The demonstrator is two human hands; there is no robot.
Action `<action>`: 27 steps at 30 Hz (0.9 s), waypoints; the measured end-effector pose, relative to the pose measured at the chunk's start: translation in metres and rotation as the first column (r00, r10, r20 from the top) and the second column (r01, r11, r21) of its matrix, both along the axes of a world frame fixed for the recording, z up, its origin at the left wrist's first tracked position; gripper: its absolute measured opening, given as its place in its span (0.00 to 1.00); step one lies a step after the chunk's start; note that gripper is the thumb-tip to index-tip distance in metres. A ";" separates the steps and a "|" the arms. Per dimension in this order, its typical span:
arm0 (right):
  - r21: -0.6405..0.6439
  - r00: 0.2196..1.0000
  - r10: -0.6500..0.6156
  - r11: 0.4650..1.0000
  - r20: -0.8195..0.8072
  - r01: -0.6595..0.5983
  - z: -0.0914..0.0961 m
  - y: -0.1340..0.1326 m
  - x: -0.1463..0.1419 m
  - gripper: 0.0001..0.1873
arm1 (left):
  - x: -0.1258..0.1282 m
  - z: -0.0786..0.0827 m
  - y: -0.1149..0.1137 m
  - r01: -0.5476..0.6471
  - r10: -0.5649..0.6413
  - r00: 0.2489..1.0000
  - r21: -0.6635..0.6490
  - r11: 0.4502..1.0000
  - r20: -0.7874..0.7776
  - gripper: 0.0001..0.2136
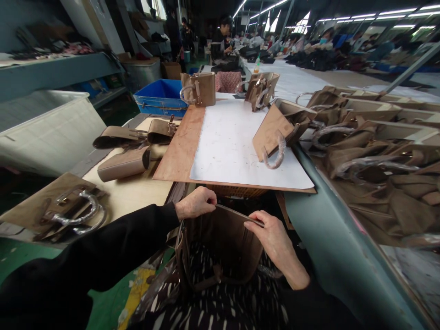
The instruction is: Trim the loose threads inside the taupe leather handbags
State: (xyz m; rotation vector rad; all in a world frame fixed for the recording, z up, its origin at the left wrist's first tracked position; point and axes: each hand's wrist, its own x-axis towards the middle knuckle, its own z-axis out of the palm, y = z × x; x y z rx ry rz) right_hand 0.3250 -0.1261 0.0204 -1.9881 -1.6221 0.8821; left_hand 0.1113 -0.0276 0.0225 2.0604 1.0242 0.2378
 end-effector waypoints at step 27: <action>0.138 0.783 0.139 0.951 0.606 -0.276 -0.003 0.014 -0.041 0.12 | 0.006 -0.005 -0.001 -0.039 0.039 0.999 0.027 0.999 -0.001 0.05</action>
